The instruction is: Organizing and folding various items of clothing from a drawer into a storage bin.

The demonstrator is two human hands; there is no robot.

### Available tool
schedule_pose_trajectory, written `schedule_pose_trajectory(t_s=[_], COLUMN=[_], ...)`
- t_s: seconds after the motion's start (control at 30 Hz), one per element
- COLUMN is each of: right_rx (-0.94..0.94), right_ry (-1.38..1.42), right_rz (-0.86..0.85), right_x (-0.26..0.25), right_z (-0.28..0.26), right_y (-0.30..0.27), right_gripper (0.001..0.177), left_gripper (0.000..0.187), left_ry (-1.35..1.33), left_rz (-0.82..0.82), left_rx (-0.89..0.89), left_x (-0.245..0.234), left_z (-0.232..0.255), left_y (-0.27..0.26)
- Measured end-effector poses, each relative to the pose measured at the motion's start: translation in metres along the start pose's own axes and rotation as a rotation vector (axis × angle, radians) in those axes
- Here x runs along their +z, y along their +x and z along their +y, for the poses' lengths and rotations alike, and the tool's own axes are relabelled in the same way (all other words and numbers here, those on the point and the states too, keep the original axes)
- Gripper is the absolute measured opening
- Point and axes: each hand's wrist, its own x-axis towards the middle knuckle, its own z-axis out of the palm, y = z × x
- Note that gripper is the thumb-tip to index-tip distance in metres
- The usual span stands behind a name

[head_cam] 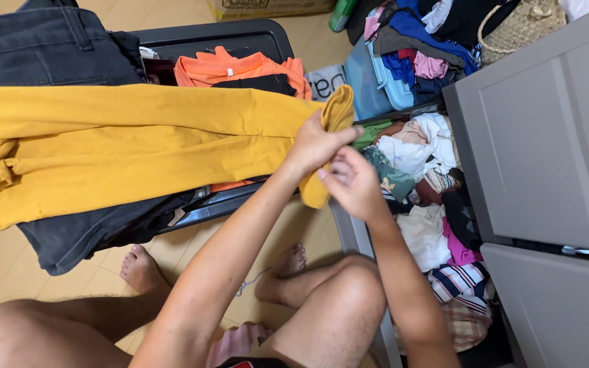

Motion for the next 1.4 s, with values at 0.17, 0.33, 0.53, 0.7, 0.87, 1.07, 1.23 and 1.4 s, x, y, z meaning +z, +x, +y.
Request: schedule_pose_trajectory(t_s=[0.17,0.33,0.53,0.7,0.87,1.07,1.23,1.4], right_rx=[0.091,0.165,0.312,0.173,0.346,0.062,-0.6,-0.622], right_ry=[0.098,0.3,0.535,0.756,0.944,-0.101,-1.044,-1.126], right_rz=[-0.324,0.221,-0.119,-0.093,0.034,0.607,-0.239,-0.197], right_x=[-0.039,-0.083,-0.028,-0.042,-0.068,-0.089,-0.028,-0.052], right_z=[0.021,0.071,0.032,0.037,0.045,0.097,0.009,0.048], right_y=[-0.001,0.026,0.03,0.047,0.061,0.047,-0.011,-0.008], right_gripper=[0.049,0.037,0.061,0.076,0.086,0.054,0.05,0.032], left_gripper=[0.039,0.03,0.039,0.053,0.041,0.044,0.047,0.048], left_ry=[0.185,0.221,0.314,0.123,0.391,1.284,1.496,1.452], left_rz=[-0.116,-0.123,-0.164,-0.647,-0.496,-0.493,-0.188,-0.146], left_rx=[-0.111,0.196,0.029,0.223,0.295,0.761,0.942,0.899], left_x=[-0.017,-0.02,-0.011,-0.024,-0.051,-0.075,-0.085,-0.083], left_z=[-0.014,-0.021,0.008,-0.019,-0.014,-0.033,-0.044,-0.04], left_y=[0.003,-0.004,-0.015,-0.014,-0.054,-0.067,-0.046,-0.035])
